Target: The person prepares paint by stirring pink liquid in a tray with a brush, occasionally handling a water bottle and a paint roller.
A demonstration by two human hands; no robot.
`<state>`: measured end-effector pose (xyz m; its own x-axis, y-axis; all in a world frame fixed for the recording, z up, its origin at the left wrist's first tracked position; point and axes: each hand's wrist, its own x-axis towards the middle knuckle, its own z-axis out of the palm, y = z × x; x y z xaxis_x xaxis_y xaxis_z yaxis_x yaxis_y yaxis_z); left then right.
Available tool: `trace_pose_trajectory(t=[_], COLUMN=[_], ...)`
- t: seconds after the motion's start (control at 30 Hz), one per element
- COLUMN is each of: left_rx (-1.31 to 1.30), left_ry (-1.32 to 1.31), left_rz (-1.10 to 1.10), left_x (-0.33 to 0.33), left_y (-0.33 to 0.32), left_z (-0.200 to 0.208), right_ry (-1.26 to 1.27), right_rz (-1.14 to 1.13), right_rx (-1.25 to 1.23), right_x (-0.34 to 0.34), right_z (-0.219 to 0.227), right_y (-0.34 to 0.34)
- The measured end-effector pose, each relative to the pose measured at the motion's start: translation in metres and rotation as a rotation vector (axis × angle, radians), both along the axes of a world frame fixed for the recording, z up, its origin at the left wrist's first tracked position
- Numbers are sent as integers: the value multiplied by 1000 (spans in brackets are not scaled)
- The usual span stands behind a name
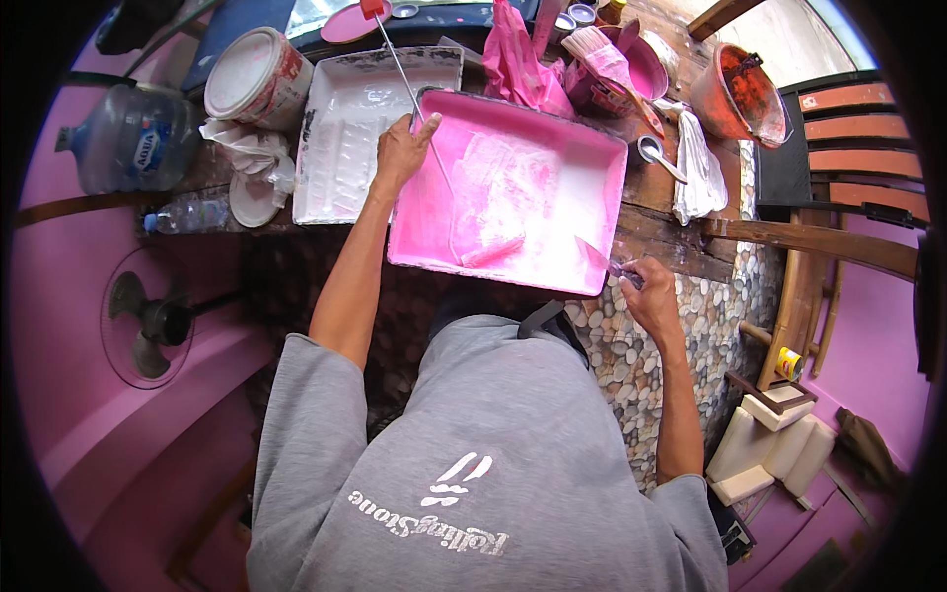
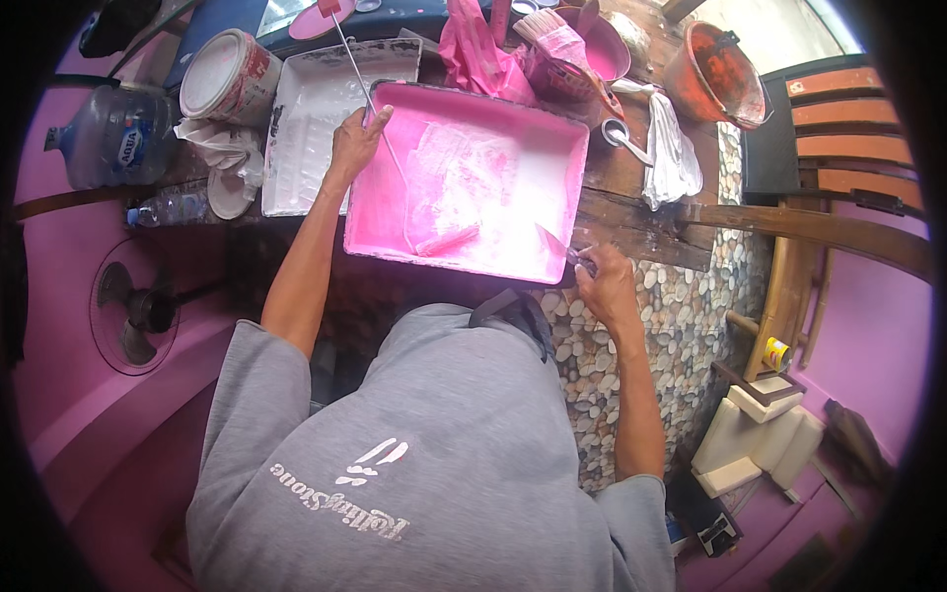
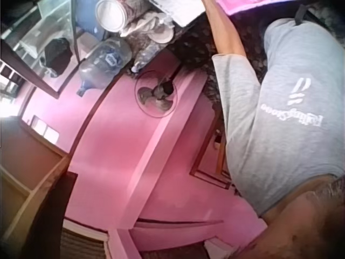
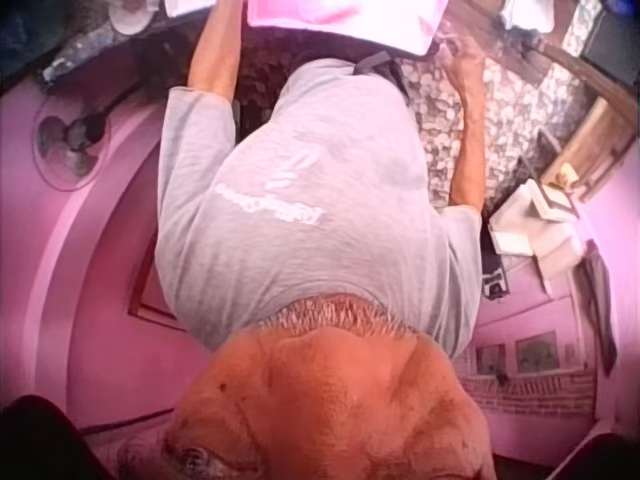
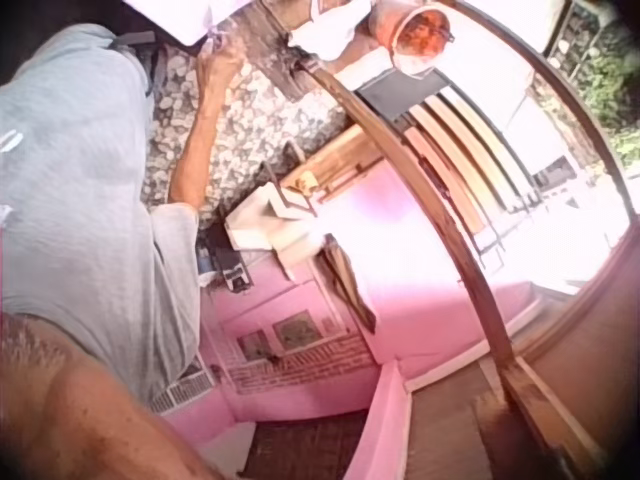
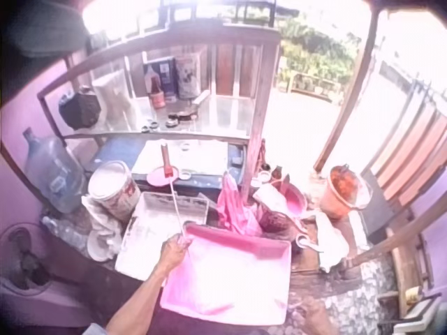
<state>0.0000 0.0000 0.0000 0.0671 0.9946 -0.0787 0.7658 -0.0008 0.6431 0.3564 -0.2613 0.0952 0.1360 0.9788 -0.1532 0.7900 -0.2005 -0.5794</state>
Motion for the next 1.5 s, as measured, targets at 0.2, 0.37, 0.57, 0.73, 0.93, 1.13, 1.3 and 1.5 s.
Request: trace_pose_trajectory(t=[0.2, 0.37, 0.57, 0.73, 0.93, 1.13, 1.3, 1.5], left_rx=[32, -24, 238, 433, 243, 210, 224, 350], left_ry=[21, -12, -199, -159, 69, -28, -115, 54], left_rz=[-4, -2, 217, 573, 650, 806, 903, 964], left_x=[-1, 0, -21, -62, -129, -150, -219, -385], left_y=[4, -11, -53, -138, -258, -251, -198, -100], left_z=[16, 15, 28, 33, -30, -12, 14, 59], right_ry=[-24, 52, 61, -90, 37, 250, 714, 969], right_rz=[30, 15, 108, 72, 111, -199, -459, -703], right_rx=[150, 31, 99, 179, 107, -74, -33, -7], right_x=[-10, -14, -10, 9, 16, 47, 60, 86], right_z=[-7, 8, 9, -6, -10, -38, -53, -83], right_y=[3, 7, 15, 50, 63, 84, 79, 59])
